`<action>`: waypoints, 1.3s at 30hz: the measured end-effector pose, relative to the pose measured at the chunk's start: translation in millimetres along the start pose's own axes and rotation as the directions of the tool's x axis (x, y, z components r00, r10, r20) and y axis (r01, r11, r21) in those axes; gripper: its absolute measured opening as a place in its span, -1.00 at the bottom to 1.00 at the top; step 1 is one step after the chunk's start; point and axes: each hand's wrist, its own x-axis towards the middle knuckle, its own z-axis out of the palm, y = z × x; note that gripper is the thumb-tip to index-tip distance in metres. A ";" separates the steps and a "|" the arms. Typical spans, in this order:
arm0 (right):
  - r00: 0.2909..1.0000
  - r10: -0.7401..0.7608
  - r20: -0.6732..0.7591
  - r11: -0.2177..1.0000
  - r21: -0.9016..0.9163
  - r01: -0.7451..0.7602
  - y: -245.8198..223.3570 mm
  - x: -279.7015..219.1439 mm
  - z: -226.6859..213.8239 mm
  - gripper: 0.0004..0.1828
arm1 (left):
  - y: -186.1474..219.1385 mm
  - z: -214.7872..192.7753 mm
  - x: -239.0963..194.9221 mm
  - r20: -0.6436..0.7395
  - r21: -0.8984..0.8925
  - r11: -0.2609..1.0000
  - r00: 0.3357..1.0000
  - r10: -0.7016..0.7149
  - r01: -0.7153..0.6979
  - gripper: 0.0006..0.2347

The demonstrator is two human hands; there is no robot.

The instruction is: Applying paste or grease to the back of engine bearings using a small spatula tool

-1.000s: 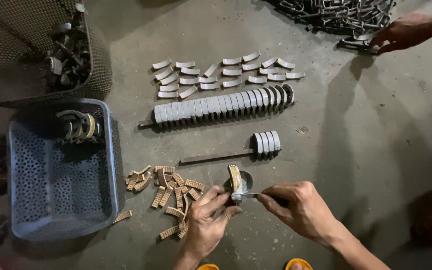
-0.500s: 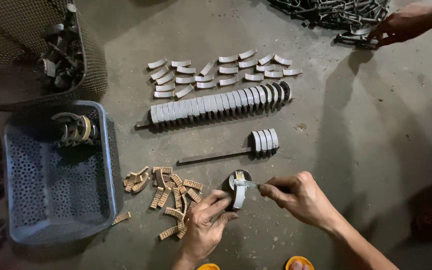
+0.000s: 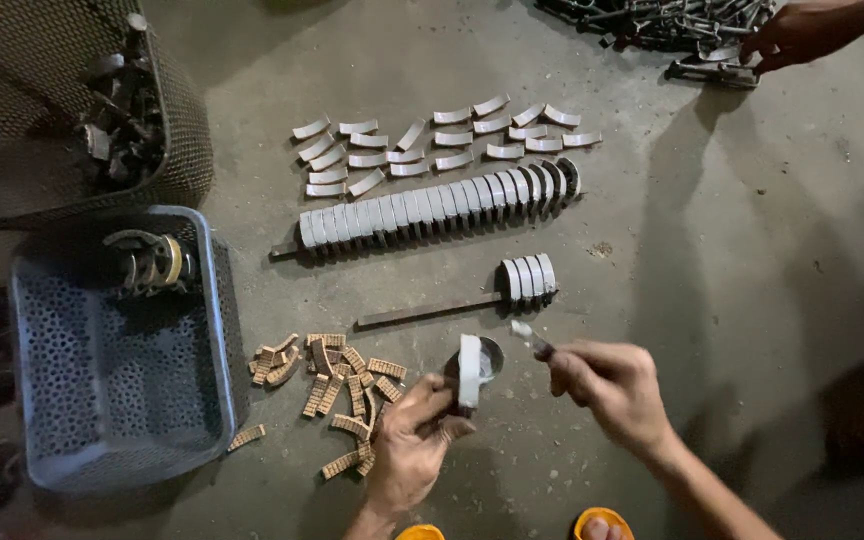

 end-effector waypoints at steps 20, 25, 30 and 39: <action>0.930 0.099 -0.355 0.995 0.022 -0.098 66.3 -50.8 0.3 -0.79 | -128.5 26.4 135.5 -0.362 0.639 0.677 0.919 -0.155 0.365 -0.72; 0.921 0.177 -0.346 0.984 0.073 -0.161 63.9 -58.1 -3.7 -0.79 | -134.7 41.8 139.4 -0.203 0.826 0.516 0.973 -0.105 0.228 -0.84; 0.934 0.237 -0.267 0.971 0.035 -0.237 62.9 -54.5 8.3 -0.76 | -120.1 36.4 115.8 -0.109 0.858 0.435 0.924 -0.367 0.273 -0.86; 0.908 0.305 -0.285 0.941 -0.057 -0.334 99.4 -61.2 33.8 -0.80 | 59.4 -151.0 83.9 -0.332 0.939 0.223 0.865 0.376 0.263 -0.91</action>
